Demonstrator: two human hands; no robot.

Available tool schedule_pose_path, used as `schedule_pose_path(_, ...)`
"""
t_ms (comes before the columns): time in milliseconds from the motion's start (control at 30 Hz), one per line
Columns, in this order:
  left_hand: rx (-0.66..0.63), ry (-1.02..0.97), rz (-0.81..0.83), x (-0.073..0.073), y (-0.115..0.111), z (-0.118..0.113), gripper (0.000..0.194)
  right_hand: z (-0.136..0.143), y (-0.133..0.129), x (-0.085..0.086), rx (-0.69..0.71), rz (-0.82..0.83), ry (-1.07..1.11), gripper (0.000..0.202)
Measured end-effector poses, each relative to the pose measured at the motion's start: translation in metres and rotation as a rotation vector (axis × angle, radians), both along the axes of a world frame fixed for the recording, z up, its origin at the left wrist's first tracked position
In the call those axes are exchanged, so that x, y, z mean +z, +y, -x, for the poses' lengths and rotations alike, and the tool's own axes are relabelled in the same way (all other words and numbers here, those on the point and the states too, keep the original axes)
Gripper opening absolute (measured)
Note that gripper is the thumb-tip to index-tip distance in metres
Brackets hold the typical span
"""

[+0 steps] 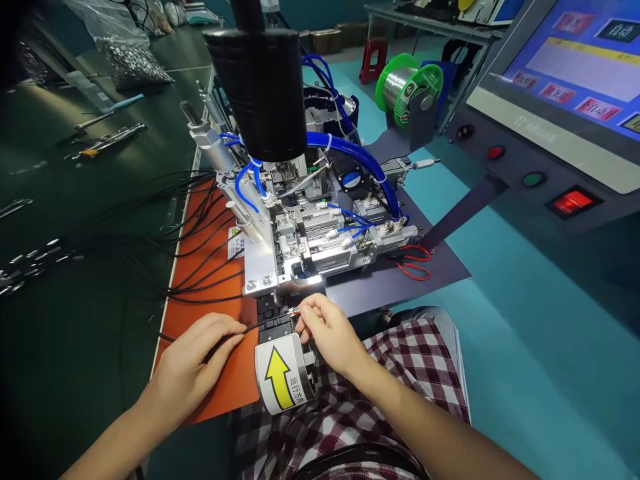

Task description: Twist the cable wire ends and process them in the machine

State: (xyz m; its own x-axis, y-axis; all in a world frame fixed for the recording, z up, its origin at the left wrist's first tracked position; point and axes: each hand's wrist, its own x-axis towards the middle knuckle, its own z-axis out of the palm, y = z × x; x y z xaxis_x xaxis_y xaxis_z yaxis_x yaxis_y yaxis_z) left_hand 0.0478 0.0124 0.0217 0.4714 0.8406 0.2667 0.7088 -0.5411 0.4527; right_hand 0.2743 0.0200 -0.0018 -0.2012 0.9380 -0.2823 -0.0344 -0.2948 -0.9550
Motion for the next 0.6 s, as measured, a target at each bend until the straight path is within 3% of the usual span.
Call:
schedule_pose_path(133,-0.051,0.053,-0.102,-0.004,0.000,0.003,0.018,0.000,0.002,0.000,-0.030,0.002,-0.019,0.022)
schedule_pose_path(367,-0.072,0.137,-0.262,-0.024,-0.006,0.012,0.030,0.005,0.006,0.002,-0.071,0.059,-0.022,0.021)
schedule_pose_path(600,-0.008,0.267,-0.246,-0.025,-0.011,0.025,0.041,0.005,0.012,0.001,-0.025,0.106,0.061,0.020)
